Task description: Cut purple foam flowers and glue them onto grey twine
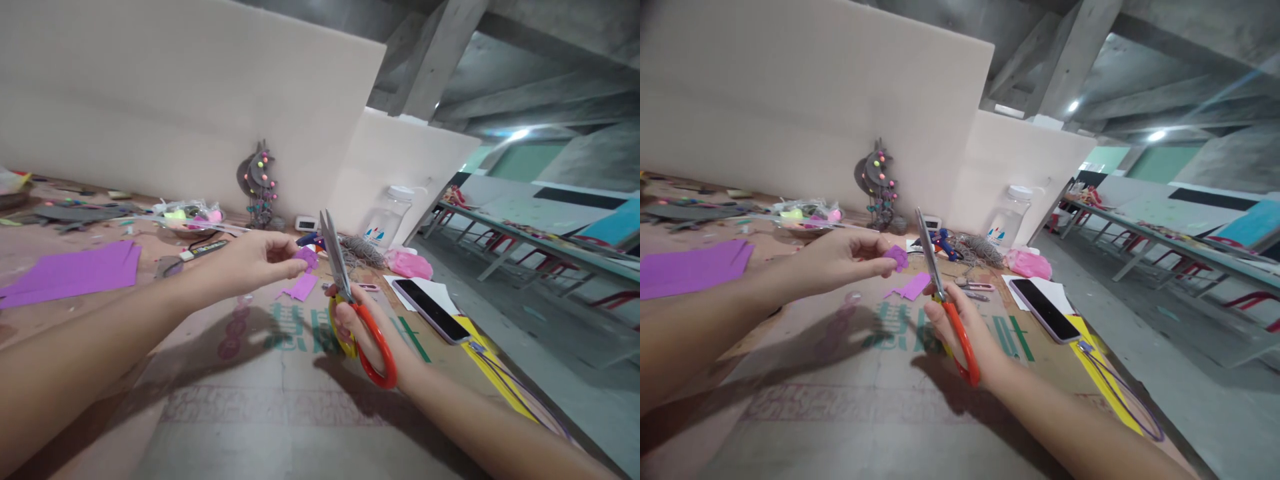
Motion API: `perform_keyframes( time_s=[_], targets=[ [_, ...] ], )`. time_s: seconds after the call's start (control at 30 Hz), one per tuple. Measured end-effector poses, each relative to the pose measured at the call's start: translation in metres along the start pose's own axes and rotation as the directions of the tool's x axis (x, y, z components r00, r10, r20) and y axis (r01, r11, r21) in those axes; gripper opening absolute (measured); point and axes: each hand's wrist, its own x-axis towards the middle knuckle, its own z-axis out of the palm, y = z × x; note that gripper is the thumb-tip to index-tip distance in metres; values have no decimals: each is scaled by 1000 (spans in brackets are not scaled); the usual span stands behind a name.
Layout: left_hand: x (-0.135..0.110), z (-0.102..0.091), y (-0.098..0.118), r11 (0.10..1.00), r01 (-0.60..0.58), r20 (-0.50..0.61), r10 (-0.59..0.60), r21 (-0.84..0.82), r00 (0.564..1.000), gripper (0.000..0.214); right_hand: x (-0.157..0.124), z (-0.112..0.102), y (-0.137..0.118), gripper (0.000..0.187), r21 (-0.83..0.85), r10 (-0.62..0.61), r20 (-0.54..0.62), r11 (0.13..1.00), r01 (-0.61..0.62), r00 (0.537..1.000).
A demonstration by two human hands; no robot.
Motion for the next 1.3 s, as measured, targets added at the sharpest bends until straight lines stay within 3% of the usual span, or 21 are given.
perform_keyframes(
  time_s=[0.13,0.27,0.4,0.47,0.63,0.73,0.8,0.87,0.97,1.0,1.03,1.1,1.13,1.17,1.2,1.23,1.3],
  targets=[
    [-2,10,7,999,14,16,-15,51,1000,23,-1,2,-8,27,-158,-36,-96,987,20,995],
    [-5,18,11,981,85,35,-93,173,995,22,-2,4,-14,26,-205,-97,-110,976,73,989],
    [0,16,-4,979,112,97,-129,168,987,29,3,0,-10,25,-230,-111,-104,969,85,988],
    [4,13,-19,979,142,113,-159,148,981,30,11,-8,-2,28,-323,-110,-103,944,72,989],
    [10,14,-66,959,164,110,-194,231,975,35,35,-43,28,42,-700,-40,-180,707,-99,983],
    [10,20,-81,957,129,207,-186,262,960,35,43,-62,46,46,-848,-89,-125,527,-60,988],
    [8,23,-83,946,166,209,-229,279,951,34,44,-67,52,47,-887,-75,-73,461,-30,995],
    [6,22,-80,953,223,292,-277,208,915,33,43,-66,53,47,-910,-67,-63,414,-30,996],
    [5,19,-70,938,340,615,-232,-64,754,33,42,-57,48,43,-933,-82,-67,359,-34,994],
    [5,19,-67,926,361,662,-199,-115,723,34,41,-55,46,42,-936,-80,-68,351,-35,994],
    [5,19,-64,929,347,635,-193,-127,748,34,41,-52,44,41,-937,-76,-68,348,-38,995],
    [7,22,-61,968,249,417,-215,-30,883,31,41,-50,41,40,-938,-66,-72,344,-45,995],
    [7,23,-59,978,202,298,-208,54,931,30,41,-50,41,40,-939,-63,-78,341,-52,995],
    [7,24,-58,977,172,232,-198,128,952,28,41,-50,40,40,-940,-61,-81,337,-55,995],
    [7,24,-56,973,159,243,-197,168,950,27,41,-51,40,39,-940,-63,-79,336,-54,995],
    [6,23,-53,975,158,321,-202,159,925,27,41,-51,41,39,-941,-69,-74,336,-47,995],
    [3,19,-45,977,213,544,-187,15,818,28,41,-53,42,38,-939,-88,-59,342,-25,994]
  ],
)
